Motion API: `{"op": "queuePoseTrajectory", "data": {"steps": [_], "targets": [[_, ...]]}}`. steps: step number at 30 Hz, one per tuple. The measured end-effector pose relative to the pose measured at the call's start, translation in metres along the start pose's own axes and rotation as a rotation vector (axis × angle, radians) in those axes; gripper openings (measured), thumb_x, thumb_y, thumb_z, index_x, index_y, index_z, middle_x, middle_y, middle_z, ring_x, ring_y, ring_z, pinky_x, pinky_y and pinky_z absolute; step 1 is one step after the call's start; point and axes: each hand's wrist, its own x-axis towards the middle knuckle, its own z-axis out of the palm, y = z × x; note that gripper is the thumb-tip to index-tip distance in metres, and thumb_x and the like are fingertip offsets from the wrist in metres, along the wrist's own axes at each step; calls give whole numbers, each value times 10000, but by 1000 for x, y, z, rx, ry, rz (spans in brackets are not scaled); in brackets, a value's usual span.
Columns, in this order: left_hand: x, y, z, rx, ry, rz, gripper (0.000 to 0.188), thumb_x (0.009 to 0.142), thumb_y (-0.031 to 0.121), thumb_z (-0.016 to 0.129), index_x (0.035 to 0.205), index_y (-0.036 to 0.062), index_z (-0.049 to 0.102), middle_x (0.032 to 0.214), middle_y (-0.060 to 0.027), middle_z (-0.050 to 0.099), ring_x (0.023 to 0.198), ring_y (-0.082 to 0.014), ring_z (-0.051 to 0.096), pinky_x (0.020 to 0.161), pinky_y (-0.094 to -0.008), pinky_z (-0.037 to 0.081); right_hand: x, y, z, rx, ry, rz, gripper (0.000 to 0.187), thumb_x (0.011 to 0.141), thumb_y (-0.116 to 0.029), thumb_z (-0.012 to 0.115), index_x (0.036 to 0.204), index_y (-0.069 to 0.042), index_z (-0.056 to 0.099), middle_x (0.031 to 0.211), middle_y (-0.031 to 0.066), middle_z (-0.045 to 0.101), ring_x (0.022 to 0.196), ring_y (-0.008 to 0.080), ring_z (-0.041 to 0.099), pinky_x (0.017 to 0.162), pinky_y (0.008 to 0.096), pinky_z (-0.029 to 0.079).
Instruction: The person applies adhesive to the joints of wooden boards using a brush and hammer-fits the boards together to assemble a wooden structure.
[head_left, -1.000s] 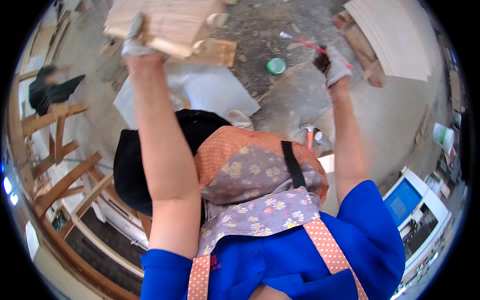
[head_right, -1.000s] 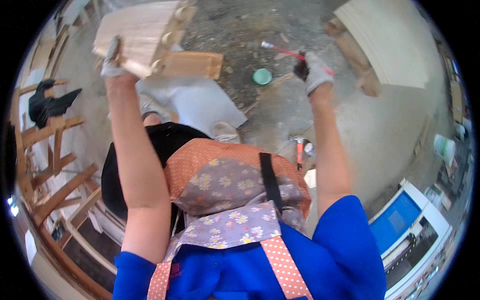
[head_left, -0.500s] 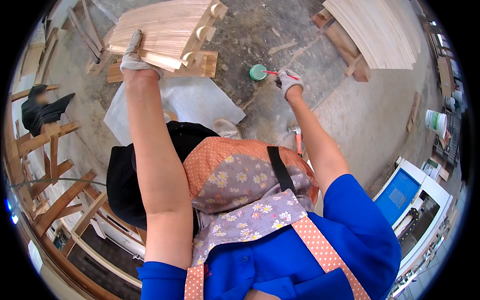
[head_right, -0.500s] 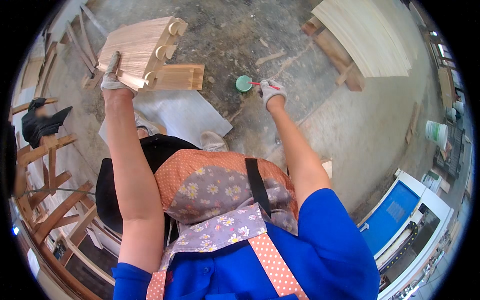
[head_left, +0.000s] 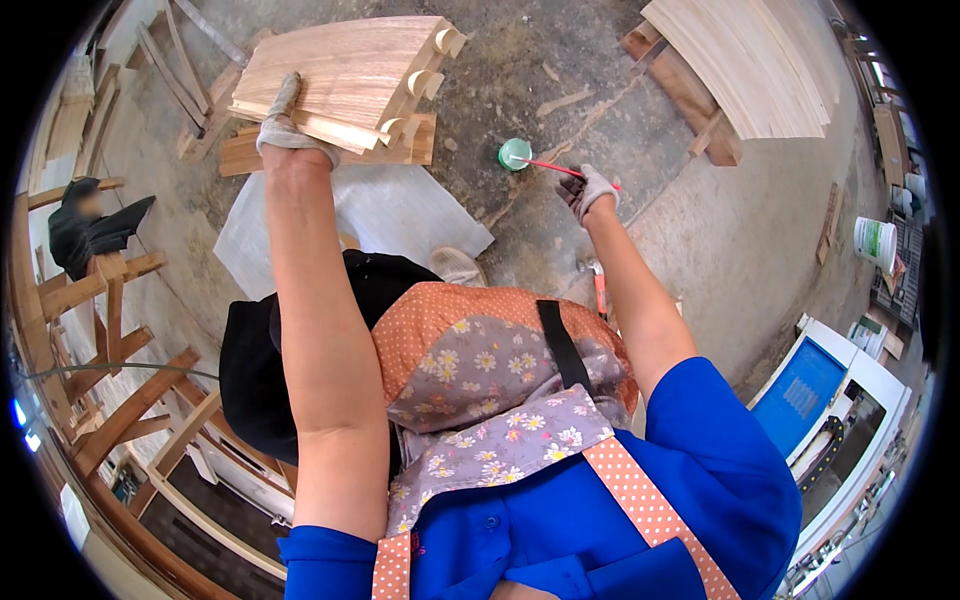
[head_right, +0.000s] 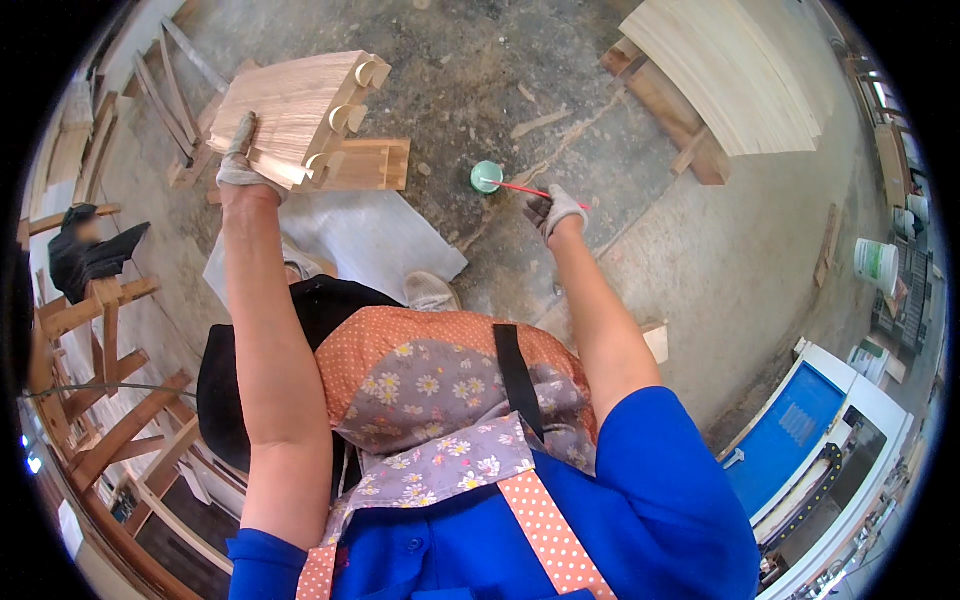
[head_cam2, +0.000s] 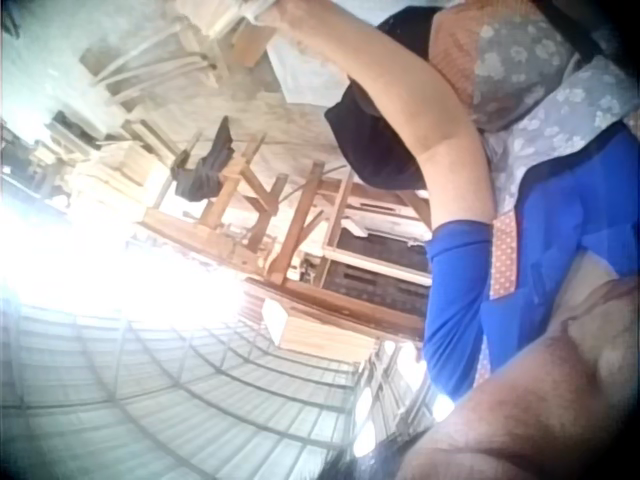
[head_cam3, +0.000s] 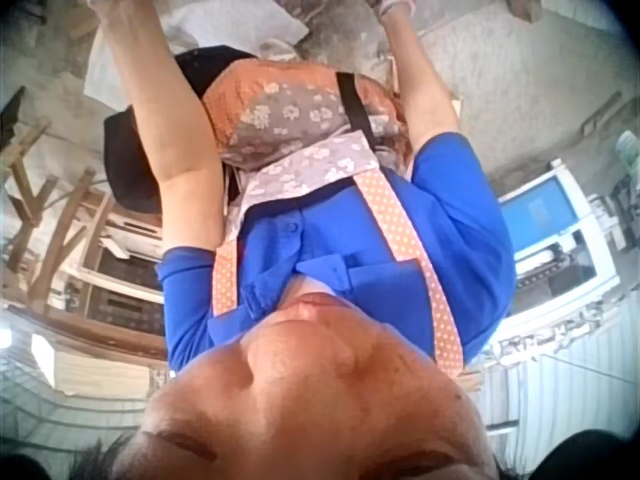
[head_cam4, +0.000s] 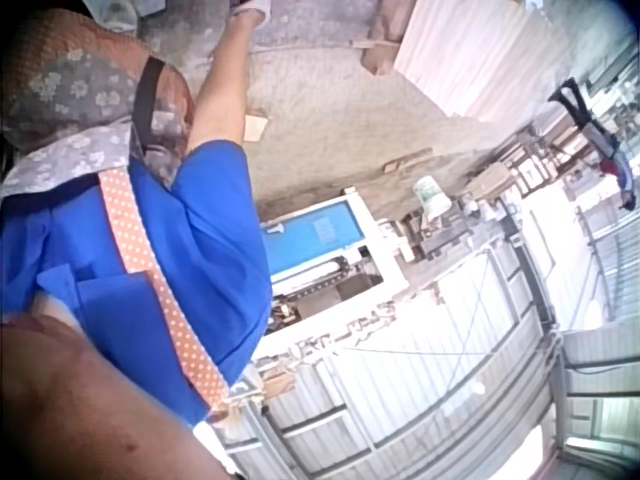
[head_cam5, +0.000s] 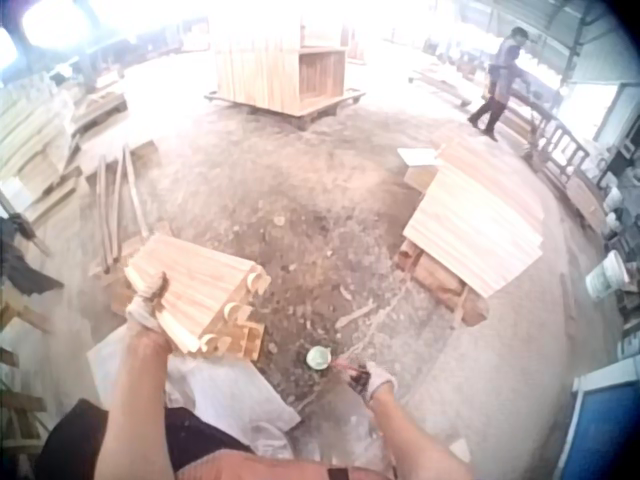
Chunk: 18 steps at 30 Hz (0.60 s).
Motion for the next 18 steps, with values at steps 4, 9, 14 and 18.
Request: {"op": "queuePoseTrajectory", "data": {"steps": [4, 9, 14, 18], "targets": [[-8, -4, 4, 14, 70, -2, 381, 700, 81, 642, 1054, 73, 503, 1047, -100, 549, 934, -283, 535, 816, -492, 438, -19, -12, -15, 172, -47, 47, 187, 827, -222, 478, 809, -57, 563, 693, 96, 608, 607, 221, 601, 635, 390, 523], [-12, -11, 3, -2, 67, -75, 438, 696, 100, 645, 1099, 90, 475, 1096, -113, 520, 968, -303, 518, 829, -520, 417, -81, -54, -17, 287, -202, -48, 195, 811, -209, 491, 916, -59, 556, 740, 95, 612, 640, 216, 606, 626, 368, 527], [-18, -19, 15, -59, 100, -169, 409, 712, 84, 637, 1095, 73, 493, 1100, -113, 532, 974, -300, 524, 811, -527, 421, -173, -99, 13, 317, -634, -245, 240, 832, -188, 468, 998, -27, 535, 906, 146, 603, 731, 207, 619, 671, 357, 529], [-10, -23, 10, -86, 60, -227, 395, 715, 105, 637, 1083, 71, 498, 1088, -118, 539, 959, -311, 533, 799, -536, 423, -211, -108, 49, 184, -700, -445, 253, 844, -168, 461, 1015, 10, 518, 933, 168, 591, 784, 239, 614, 701, 378, 525]]}}
